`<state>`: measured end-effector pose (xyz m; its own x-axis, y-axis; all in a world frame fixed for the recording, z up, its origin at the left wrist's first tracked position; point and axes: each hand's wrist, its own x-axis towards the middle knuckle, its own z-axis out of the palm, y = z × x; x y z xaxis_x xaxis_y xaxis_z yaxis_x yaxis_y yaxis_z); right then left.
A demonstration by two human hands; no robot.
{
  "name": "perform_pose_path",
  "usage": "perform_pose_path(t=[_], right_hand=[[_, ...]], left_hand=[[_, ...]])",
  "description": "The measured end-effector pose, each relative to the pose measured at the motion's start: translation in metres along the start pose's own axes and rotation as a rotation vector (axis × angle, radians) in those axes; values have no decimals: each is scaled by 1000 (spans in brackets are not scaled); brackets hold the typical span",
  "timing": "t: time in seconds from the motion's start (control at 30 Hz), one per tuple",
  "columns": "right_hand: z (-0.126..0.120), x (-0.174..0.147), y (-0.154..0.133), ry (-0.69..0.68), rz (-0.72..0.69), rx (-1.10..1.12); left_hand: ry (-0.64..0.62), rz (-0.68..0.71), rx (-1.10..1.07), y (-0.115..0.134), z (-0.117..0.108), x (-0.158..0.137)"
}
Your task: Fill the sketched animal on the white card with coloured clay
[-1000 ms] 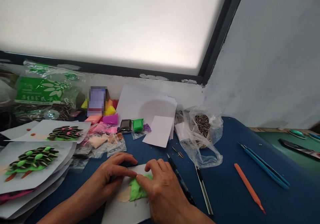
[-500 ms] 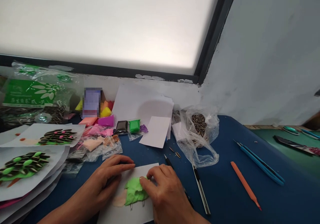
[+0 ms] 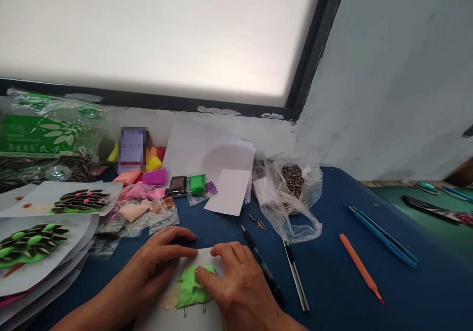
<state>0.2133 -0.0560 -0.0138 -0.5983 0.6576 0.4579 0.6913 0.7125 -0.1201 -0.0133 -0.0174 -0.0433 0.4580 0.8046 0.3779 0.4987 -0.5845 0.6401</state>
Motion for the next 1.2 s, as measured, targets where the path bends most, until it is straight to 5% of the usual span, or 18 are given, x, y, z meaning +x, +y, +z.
perform_pose_path(t=[0.27, 0.47, 0.7, 1.2], right_hand=[[-5, 2, -1, -45, 75, 89], [1, -4, 9, 109, 118, 182], [-3, -3, 1, 1, 54, 74], [3, -5, 4, 44, 135, 156]], left_hand=[[13, 26, 10, -1, 2, -1], [5, 29, -8, -1, 1, -1], [-14, 14, 28, 2, 0, 1], [-98, -40, 49, 17, -11, 2]])
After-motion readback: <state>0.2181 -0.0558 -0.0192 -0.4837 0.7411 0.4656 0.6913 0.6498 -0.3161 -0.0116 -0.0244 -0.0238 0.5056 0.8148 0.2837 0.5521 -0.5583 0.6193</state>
